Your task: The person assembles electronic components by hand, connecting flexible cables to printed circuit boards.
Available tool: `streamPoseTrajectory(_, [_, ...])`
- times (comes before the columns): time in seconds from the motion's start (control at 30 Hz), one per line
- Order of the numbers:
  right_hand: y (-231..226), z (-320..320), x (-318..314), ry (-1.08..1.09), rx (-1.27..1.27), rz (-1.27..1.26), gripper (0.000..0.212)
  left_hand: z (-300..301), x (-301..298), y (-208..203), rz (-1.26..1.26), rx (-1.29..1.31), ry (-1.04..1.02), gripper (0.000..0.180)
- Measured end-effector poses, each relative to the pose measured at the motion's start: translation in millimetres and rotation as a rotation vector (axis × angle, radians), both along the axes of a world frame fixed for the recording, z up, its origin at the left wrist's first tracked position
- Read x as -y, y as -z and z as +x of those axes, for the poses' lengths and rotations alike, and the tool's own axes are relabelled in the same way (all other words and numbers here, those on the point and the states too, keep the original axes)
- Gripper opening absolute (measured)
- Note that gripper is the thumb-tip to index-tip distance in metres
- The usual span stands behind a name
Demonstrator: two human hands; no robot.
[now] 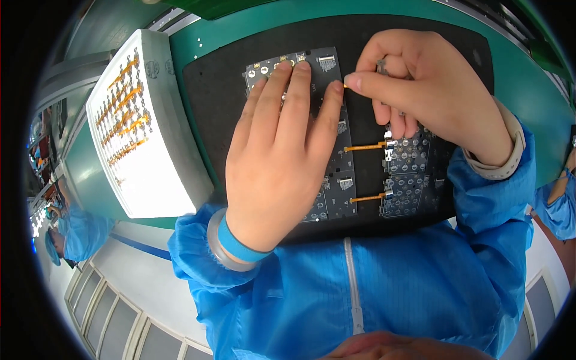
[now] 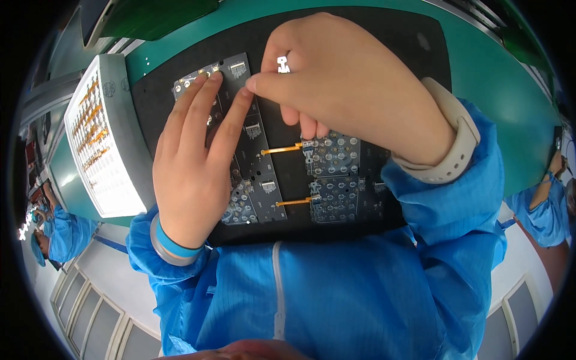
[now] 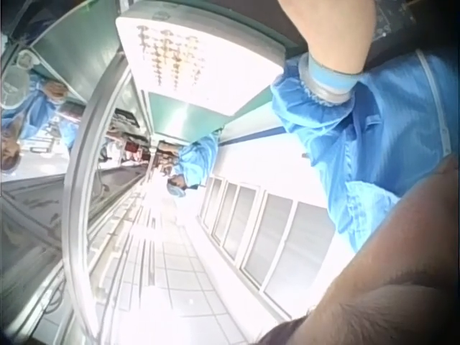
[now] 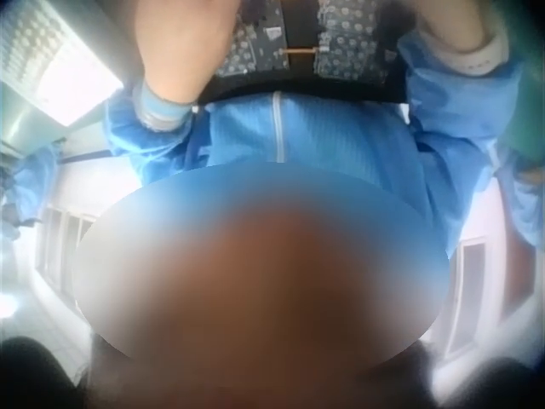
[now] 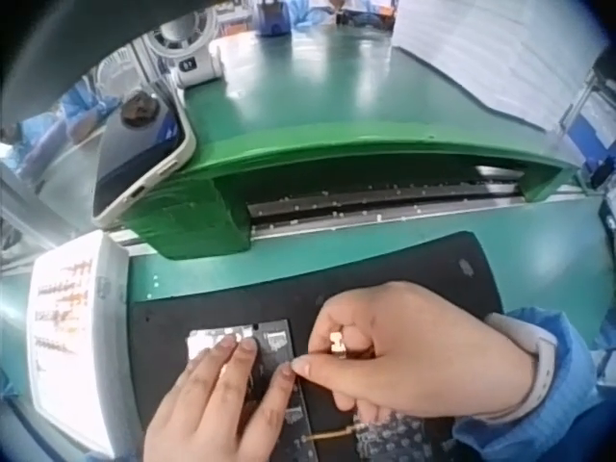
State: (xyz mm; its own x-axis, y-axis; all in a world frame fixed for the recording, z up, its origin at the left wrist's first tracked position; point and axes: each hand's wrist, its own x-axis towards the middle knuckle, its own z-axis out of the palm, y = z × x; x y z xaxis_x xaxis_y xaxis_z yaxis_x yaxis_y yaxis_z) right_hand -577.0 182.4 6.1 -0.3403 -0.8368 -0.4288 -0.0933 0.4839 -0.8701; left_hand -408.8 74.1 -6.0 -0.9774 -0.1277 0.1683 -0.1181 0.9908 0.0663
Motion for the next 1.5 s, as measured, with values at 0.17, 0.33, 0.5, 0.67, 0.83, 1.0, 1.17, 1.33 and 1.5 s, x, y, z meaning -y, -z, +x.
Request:
streamPoseTrajectory(0.17, [-17.9,-3.9,-21.1,0.02,-0.133,0.031,0.027,5.8,9.3,-9.3,0.01,0.064,-0.001,0.054])
streamPoseTrajectory(0.33, [-10.9,-4.9,-50.4,-0.099,0.294,-0.229,0.037,-2.1,1.6,-37.2,0.362,0.008,0.117,0.041])
streamPoseTrajectory(0.5, [-12.9,-0.4,-64.6,-0.153,0.442,-0.361,0.038,-26.0,-18.9,-35.8,0.491,-0.323,0.333,0.025])
streamPoseTrajectory(0.67, [-5.5,-4.3,-81.9,-0.058,0.263,-0.471,0.037,-43.2,-27.7,-31.1,0.454,-0.334,0.397,0.024])
streamPoseTrajectory(0.83, [-2.0,-17.0,-96.2,-0.095,-0.341,-0.478,0.02,-59.5,-35.3,-31.7,0.362,-0.261,0.41,0.023])
streamPoseTrajectory(1.0, [4.3,-26.8,-104.0,-0.049,-0.439,-0.63,0.011,-64.2,-43.6,-15.5,0.368,-0.233,0.432,0.021])
streamPoseTrajectory(1.17, [11.0,-38.7,-108.0,-0.006,-0.652,-0.515,0.013,-67.5,-36.4,-18.7,0.289,-0.179,0.32,0.025])
streamPoseTrajectory(1.33, [22.2,-36.1,-103.1,-0.021,-0.769,-0.459,0.008,-69.6,-41.9,-27.8,0.277,-0.076,0.216,0.024])
streamPoseTrajectory(1.5, [23.1,-38.2,-105.2,-0.007,-0.741,-0.459,0.008,-65.8,-53.1,-14.4,0.181,0.011,0.25,0.043])
